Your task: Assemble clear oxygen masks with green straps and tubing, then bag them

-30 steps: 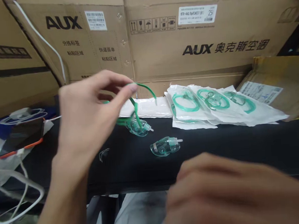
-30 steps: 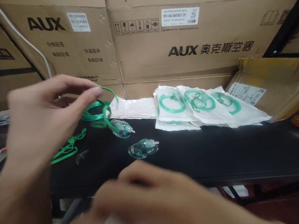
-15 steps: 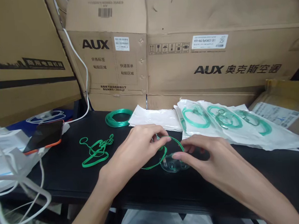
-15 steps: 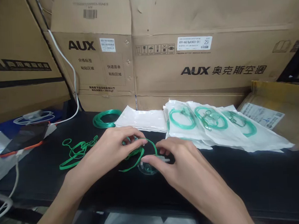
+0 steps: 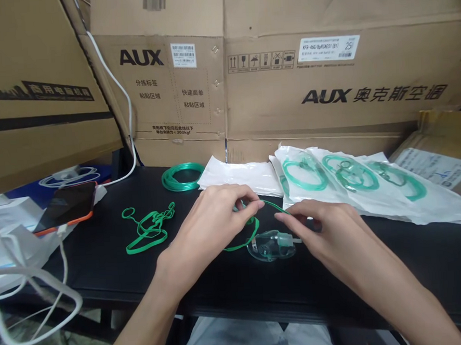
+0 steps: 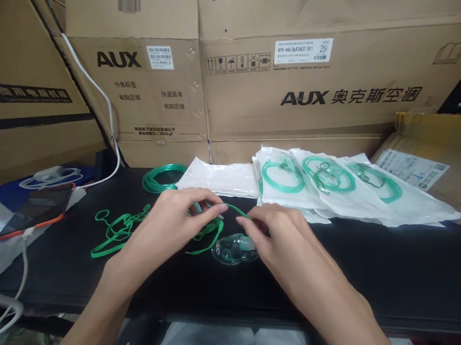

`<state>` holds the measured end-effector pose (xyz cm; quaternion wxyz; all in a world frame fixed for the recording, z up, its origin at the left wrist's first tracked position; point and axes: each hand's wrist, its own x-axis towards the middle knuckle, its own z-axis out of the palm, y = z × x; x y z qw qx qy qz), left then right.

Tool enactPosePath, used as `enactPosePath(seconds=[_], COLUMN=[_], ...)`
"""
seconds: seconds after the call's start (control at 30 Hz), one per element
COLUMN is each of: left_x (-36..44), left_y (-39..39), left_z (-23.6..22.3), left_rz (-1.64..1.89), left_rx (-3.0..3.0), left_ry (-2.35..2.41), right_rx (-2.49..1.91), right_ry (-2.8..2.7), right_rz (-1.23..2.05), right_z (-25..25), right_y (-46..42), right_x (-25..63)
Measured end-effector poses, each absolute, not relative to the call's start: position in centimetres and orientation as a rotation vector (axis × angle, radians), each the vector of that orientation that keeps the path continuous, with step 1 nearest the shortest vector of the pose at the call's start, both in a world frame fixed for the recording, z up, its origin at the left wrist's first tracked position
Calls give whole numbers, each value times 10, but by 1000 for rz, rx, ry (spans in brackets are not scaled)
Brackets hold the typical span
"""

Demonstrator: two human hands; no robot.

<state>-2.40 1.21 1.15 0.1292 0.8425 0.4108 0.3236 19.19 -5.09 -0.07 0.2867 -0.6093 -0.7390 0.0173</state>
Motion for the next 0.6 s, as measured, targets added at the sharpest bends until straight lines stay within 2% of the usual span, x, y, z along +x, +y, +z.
enactPosePath(seconds=[0.17, 0.37, 0.6], left_x=[-26, -19, -22], left_y=[12, 10, 12], left_z=[7, 3, 10], left_rz=[900, 936, 1059], left_rx=[2470, 2539, 2459], left_ry=[1187, 770, 843], right_rx=[-1645, -1538, -1567], right_ry=[-1963, -1996, -2104], right_rz=[67, 149, 151], right_z=[-2, 1, -12], right_y=[-49, -49, -44], right_x=[199, 191, 204])
